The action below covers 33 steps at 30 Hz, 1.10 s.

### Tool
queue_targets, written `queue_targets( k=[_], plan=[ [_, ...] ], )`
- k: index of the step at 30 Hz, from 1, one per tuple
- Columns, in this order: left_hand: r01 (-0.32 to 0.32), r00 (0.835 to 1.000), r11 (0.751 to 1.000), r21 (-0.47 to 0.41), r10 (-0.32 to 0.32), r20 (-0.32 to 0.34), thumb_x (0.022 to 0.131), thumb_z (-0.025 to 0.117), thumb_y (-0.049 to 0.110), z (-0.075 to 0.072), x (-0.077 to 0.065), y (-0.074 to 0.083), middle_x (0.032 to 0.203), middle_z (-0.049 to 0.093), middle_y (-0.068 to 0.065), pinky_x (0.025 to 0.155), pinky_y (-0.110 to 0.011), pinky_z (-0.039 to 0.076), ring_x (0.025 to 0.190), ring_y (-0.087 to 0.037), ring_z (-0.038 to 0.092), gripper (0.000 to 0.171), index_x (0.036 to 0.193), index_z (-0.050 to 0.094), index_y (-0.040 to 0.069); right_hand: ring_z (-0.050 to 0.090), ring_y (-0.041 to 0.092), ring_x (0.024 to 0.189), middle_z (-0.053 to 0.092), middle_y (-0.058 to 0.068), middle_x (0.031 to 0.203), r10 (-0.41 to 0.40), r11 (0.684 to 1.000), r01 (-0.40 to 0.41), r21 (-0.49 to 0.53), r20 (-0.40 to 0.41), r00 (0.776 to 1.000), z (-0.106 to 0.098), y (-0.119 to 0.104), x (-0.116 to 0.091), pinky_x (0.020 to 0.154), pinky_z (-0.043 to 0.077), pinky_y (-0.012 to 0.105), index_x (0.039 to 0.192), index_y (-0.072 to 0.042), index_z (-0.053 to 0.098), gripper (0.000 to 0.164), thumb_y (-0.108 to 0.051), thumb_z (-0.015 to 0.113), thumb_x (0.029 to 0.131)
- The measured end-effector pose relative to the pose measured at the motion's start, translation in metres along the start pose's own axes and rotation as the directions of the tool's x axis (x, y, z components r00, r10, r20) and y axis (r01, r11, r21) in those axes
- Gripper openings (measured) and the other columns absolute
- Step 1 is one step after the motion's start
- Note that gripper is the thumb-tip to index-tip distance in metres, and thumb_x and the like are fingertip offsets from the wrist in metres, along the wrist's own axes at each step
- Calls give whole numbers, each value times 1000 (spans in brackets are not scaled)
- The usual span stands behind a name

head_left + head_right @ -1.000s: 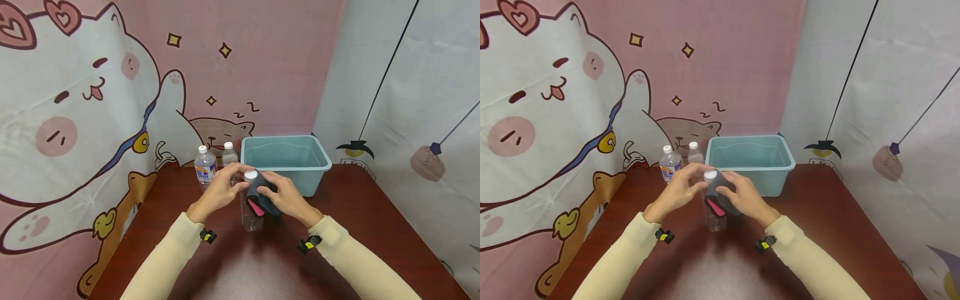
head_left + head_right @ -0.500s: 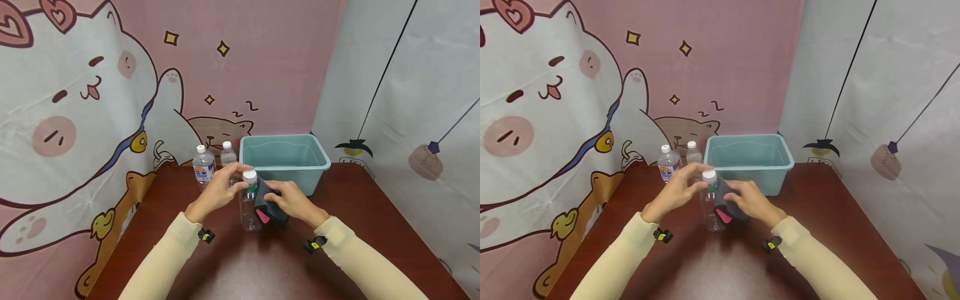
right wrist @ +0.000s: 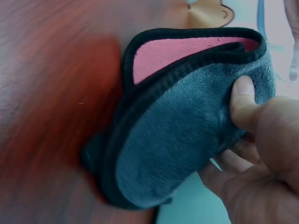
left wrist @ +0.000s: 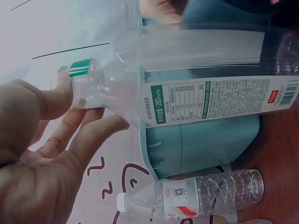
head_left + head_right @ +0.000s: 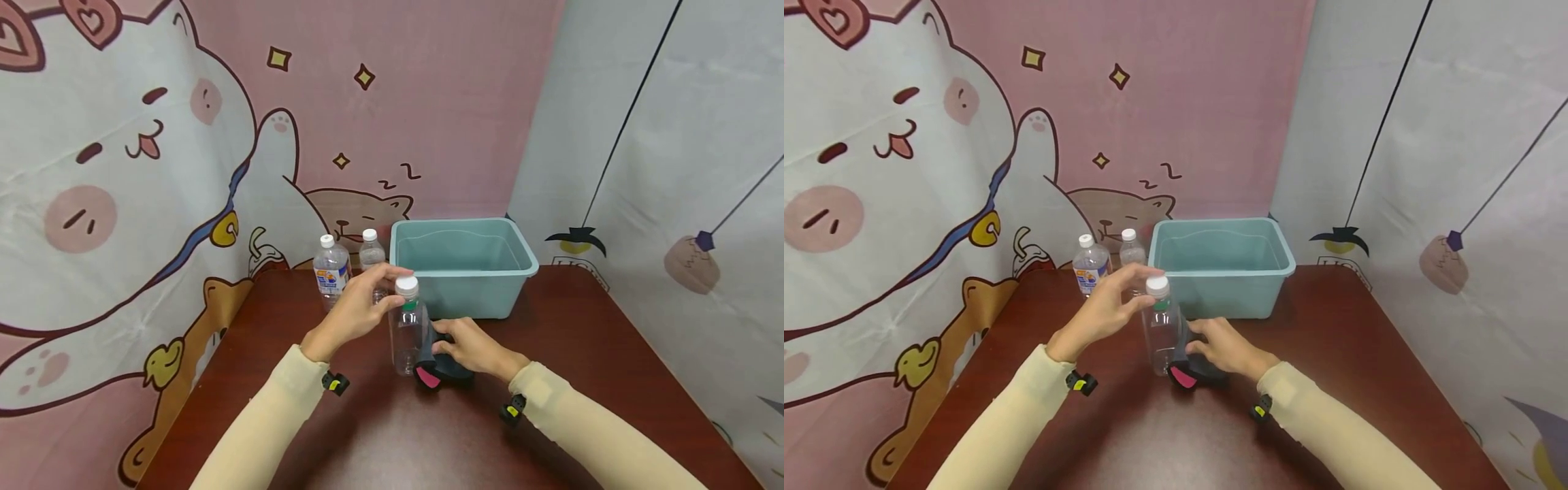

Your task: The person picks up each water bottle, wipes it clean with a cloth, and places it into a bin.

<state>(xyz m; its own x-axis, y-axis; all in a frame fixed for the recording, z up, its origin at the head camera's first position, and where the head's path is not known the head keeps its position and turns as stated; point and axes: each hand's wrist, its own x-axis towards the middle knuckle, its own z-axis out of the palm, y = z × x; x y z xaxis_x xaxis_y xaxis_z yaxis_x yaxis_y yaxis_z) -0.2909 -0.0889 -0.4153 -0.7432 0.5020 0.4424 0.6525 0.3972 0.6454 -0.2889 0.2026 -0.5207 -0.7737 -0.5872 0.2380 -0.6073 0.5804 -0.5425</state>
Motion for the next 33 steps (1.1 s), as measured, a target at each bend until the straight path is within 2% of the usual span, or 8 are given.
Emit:
queue_targets(
  k=[5, 9, 16, 20, 22, 24, 27, 33],
  plan=[
    [3, 1000, 1000, -6, -3, 8, 108, 82, 8, 0, 1, 1, 146, 77, -7, 110, -52, 68, 122, -26, 83, 48, 153, 69, 14, 76, 28, 142, 78, 10, 155, 5, 1000, -5, 7, 71, 997, 10, 6, -1, 112, 67, 48, 157, -9, 73, 53, -13, 86, 106],
    [11, 1000, 1000, 0, -11, 14, 108, 82, 9, 0, 0, 1, 147, 77, -7, 110, -49, 68, 123, -26, 83, 48, 154, 69, 15, 77, 26, 140, 80, 9, 151, 18, 1000, -18, 6, 85, 996, 16, 8, -1, 111, 67, 46, 155, -9, 75, 52, -11, 87, 104],
    [5, 1000, 1000, 15, -5, 4, 109, 82, 9, 1, -1, 0, 146, 77, -6, 108, -48, 69, 122, -25, 83, 48, 154, 68, 15, 76, 28, 140, 77, 16, 153, 84, 995, -86, 40, 40, 996, 17, 5, -2, 108, 68, 46, 157, 1, 70, 59, -12, 89, 103],
    [-1, 1000, 1000, 13, 1, -2, 109, 82, 9, 1, -1, 0, 145, 78, -7, 107, -49, 69, 122, -27, 83, 48, 154, 68, 15, 74, 31, 144, 77, 17, 154, 105, 993, -105, 60, 10, 994, 14, 4, -2, 112, 67, 50, 157, 0, 71, 60, -16, 91, 102],
    [-6, 1000, 1000, 16, 6, -5, 109, 82, 9, 1, -2, 0, 145, 78, -8, 106, -48, 70, 121, -27, 83, 48, 154, 68, 14, 74, 28, 143, 77, 15, 154, 115, 991, -113, 70, -14, 993, 13, 4, -2, 113, 66, 49, 157, -2, 72, 60, -17, 92, 102],
    [-5, 1000, 1000, 19, 5, -6, 109, 82, 9, 1, -2, 0, 145, 78, -8, 107, -47, 70, 122, -27, 83, 48, 155, 68, 14, 76, 22, 136, 78, 14, 154, 125, 989, -121, 88, -39, 991, 11, 3, -2, 109, 67, 44, 157, -3, 72, 60, -18, 92, 102],
    [3, 1000, 1000, 16, -3, -1, 109, 82, 9, 1, -2, -1, 146, 77, -7, 109, -47, 69, 122, -26, 83, 49, 155, 67, 15, 74, 15, 119, 78, 13, 153, 131, 984, -121, 134, -72, 989, 7, -1, -2, 96, 62, 31, 157, -4, 72, 59, -17, 91, 103],
    [12, 1000, 1000, 2, -12, 12, 109, 81, 8, 0, -3, -1, 148, 77, -7, 111, -45, 69, 125, -25, 83, 49, 156, 67, 16, 77, 16, 113, 78, 14, 152, 143, 957, -97, 275, -153, 978, -5, -14, -1, 86, 60, 24, 161, -5, 69, 61, -17, 89, 105]
  ],
)
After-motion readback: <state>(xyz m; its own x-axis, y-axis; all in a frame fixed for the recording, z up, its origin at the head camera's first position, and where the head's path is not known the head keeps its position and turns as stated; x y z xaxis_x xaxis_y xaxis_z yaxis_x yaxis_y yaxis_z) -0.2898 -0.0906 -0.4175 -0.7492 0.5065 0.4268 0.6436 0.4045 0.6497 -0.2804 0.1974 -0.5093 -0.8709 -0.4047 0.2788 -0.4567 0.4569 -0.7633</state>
